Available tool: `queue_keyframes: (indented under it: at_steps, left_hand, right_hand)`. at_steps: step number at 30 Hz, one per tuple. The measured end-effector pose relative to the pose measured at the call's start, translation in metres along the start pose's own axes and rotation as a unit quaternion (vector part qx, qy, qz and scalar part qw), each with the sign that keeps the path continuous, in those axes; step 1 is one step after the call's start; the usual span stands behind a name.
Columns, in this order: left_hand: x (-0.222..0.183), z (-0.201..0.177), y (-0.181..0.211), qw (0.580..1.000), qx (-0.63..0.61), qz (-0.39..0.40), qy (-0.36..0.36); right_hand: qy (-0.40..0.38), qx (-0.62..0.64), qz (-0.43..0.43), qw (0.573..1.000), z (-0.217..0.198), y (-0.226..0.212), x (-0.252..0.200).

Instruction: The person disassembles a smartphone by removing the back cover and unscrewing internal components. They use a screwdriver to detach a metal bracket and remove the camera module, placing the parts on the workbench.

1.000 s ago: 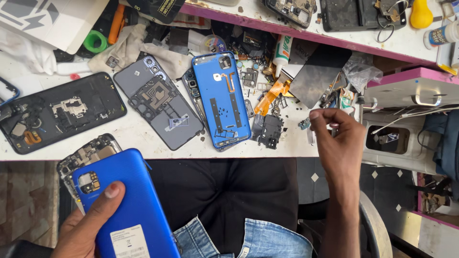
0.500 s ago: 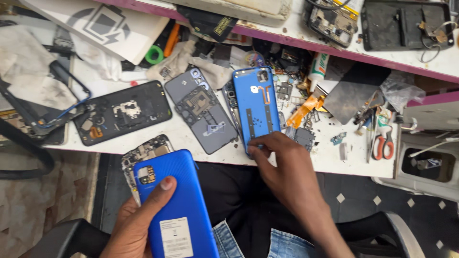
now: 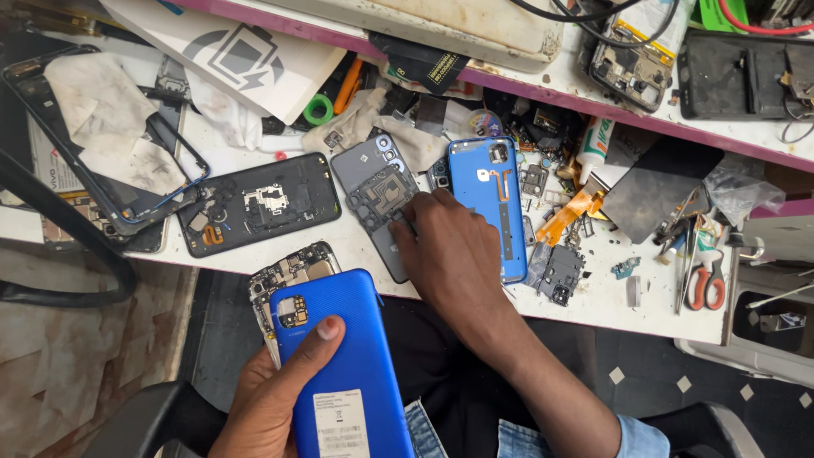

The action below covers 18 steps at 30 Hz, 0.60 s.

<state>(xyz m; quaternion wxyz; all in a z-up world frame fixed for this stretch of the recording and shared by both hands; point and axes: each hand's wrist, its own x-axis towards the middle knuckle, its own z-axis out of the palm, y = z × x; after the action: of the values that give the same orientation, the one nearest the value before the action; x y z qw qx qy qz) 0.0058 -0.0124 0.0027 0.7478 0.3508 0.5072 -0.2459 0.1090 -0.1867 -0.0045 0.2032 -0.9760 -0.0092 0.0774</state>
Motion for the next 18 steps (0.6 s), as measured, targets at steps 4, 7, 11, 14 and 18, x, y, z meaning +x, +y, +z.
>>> queue_keyframes:
  at_steps: [4, 7, 11, 14, 18]
  left_hand:
    - [0.003, -0.004, -0.004, 0.999, -0.021, 0.006, -0.033]
    - [0.001, -0.003, -0.003, 0.999, -0.017, -0.002, -0.032]
    - [-0.005, 0.004, 0.001, 1.0, -0.007, -0.012, -0.015]
    - [-0.007, 0.006, 0.003, 1.0, -0.001, -0.012, -0.008]
    - [-0.006, 0.005, 0.003, 0.999, -0.018, -0.003, -0.036]
  right_hand:
    - [0.002, 0.031, 0.013, 0.999, 0.001, 0.001, 0.001]
    - [-0.013, 0.051, 0.038, 0.998, 0.0, 0.002, 0.003]
    - [0.0, 0.118, 0.023, 0.993, -0.001, 0.005, 0.002]
    - [-0.01, 0.201, 0.025, 0.979, -0.002, 0.014, 0.002]
    - [0.016, 0.343, -0.055, 0.938, -0.01, 0.036, 0.003]
